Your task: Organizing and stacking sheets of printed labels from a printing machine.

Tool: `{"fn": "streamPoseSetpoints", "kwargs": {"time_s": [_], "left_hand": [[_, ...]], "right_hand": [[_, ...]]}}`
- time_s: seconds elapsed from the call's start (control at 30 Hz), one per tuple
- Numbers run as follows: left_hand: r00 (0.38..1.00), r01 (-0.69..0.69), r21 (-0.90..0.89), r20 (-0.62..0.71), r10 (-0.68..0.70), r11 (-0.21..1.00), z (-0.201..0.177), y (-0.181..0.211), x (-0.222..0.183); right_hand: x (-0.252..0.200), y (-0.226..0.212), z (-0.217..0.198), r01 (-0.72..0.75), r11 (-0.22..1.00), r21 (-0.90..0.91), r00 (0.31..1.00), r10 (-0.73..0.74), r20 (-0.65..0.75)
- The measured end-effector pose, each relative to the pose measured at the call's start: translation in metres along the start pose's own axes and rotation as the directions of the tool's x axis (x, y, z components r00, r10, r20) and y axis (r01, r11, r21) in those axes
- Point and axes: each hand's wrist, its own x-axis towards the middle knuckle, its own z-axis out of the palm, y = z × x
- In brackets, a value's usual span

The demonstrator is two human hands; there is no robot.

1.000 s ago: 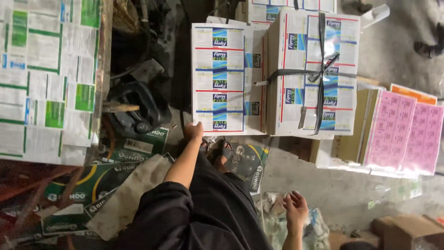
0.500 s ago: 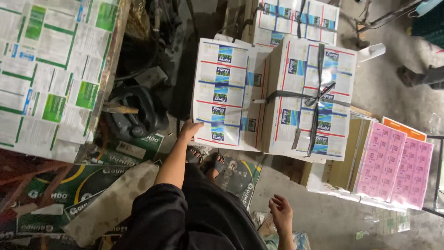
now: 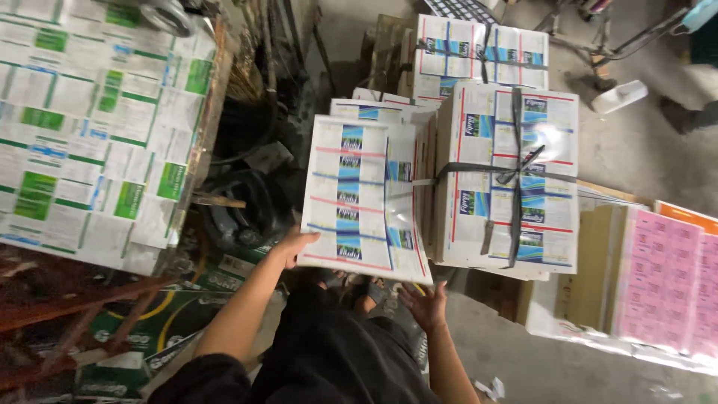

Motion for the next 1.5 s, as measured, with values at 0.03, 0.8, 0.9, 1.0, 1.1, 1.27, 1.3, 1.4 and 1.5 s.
{"fn": "streamPoseSetpoints", "kwargs": {"time_s": [0.03, 0.8, 0.9, 1.0, 1.1, 1.27, 1.3, 1.4, 1.5], "left_hand": [[1.0, -0.003, 0.009, -0.015, 0.003, 1.0, -0.007, -0.005, -0.007], [0.957, -0.272, 0.335, 0.001, 0.289, 0.902, -0.005, -0.071, 0.052], [0.953, -0.178, 0.48, -0.132, 0.271, 0.859, -0.007, -0.1, 0.088], [0.919, -0.168, 0.474, -0.242, 0.312, 0.864, 0.008, -0.118, 0.084], [0.868, -0.196, 0.466, -0.328, 0.374, 0.863, 0.007, -0.139, 0.079], [0.852, -0.243, 0.387, -0.352, 0.386, 0.889, 0.018, -0.147, 0.067], [0.858, -0.276, 0.301, -0.351, 0.375, 0.913, 0.024, -0.145, 0.065], [0.849, -0.29, 0.292, -0.361, 0.385, 0.912, 0.031, -0.13, 0.05], [0.853, -0.228, 0.373, -0.368, 0.369, 0.899, 0.036, -0.115, 0.035]], "right_hand": [[0.016, 0.001, -0.004, -0.013, 1.0, 0.004, 1.0, 0.013, 0.012], [0.101, -0.033, -0.011, 0.389, 0.426, -0.817, 0.861, -0.483, 0.158], [0.113, -0.042, -0.002, 0.454, 0.214, -0.865, 0.783, -0.559, 0.273], [0.141, -0.035, -0.021, 0.631, 0.288, -0.721, 0.702, -0.607, 0.372], [0.129, -0.03, -0.009, 0.452, 0.497, -0.741, 0.84, -0.518, 0.165], [0.14, -0.023, -0.014, 0.479, 0.303, -0.824, 0.765, -0.604, 0.224], [0.146, -0.025, -0.018, 0.438, 0.206, -0.875, 0.739, -0.637, 0.22], [0.159, -0.029, -0.025, 0.175, -0.159, -0.972, 0.735, -0.635, 0.237], [0.145, -0.023, -0.018, 0.066, -0.111, -0.992, 0.751, -0.648, 0.123]]}}
